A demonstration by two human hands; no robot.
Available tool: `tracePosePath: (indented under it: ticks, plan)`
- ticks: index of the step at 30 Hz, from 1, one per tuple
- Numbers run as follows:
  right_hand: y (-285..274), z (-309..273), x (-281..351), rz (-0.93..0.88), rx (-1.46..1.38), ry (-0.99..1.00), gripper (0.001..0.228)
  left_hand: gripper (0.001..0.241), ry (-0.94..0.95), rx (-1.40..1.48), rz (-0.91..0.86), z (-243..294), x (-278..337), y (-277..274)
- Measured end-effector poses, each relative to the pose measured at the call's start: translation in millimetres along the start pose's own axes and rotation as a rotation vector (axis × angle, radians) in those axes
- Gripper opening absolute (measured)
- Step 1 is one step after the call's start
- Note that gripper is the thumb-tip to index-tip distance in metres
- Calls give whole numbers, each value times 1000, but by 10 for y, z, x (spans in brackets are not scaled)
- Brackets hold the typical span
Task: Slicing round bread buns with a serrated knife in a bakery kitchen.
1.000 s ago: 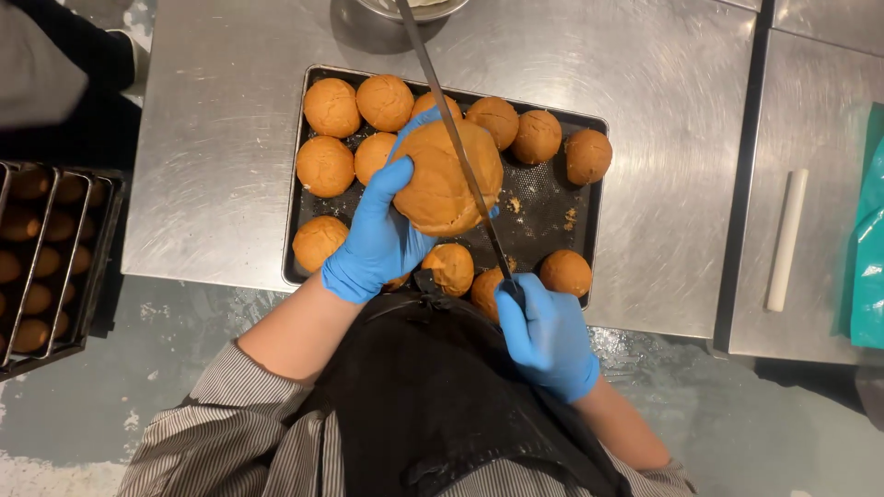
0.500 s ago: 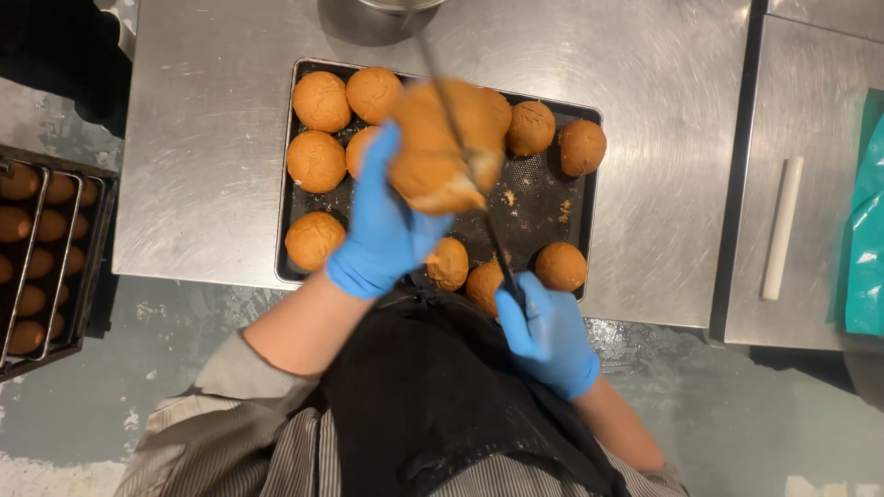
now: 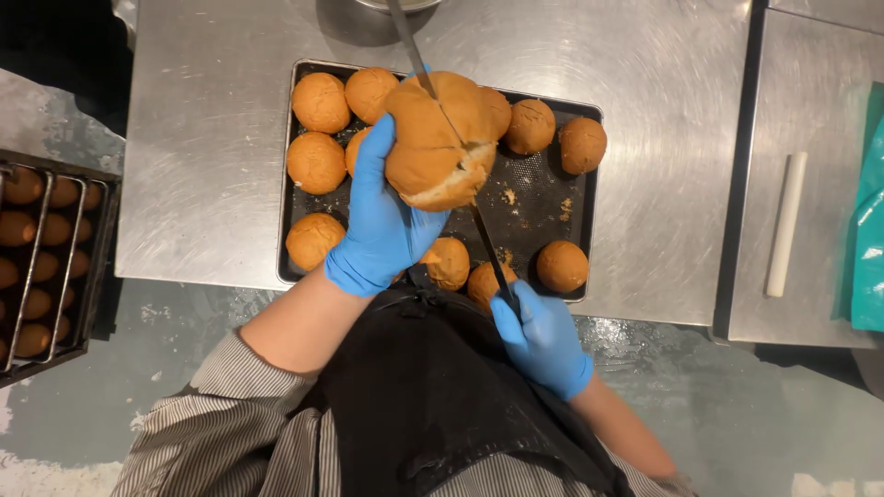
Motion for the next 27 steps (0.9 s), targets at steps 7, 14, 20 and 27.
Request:
tracePosePath:
  ticks: [7, 14, 20, 27]
  plan:
    - [-7, 209, -116, 22, -7, 175, 25, 62, -87, -11, -10, -421, -102, -210]
    - [65, 479, -42, 3, 87, 79, 25, 60, -98, -19, 64, -348, -417, -431]
    - [-161, 842, 129, 50, 138, 360, 29, 56, 80, -277, 197, -264, -880, -971]
    - [-567, 1712, 930, 59, 114, 667, 38, 58, 86, -457, 329, -230, -1361, -1642]
Point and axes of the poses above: each hand's wrist, its own x-axis away from the middle knuckle, its own y-axis out of the palm, z = x × y, the point moved 8 cm from there along -x, towards the middle knuckle, and after that the axes turned 3 degrees about -y, right-handed, at the moved point
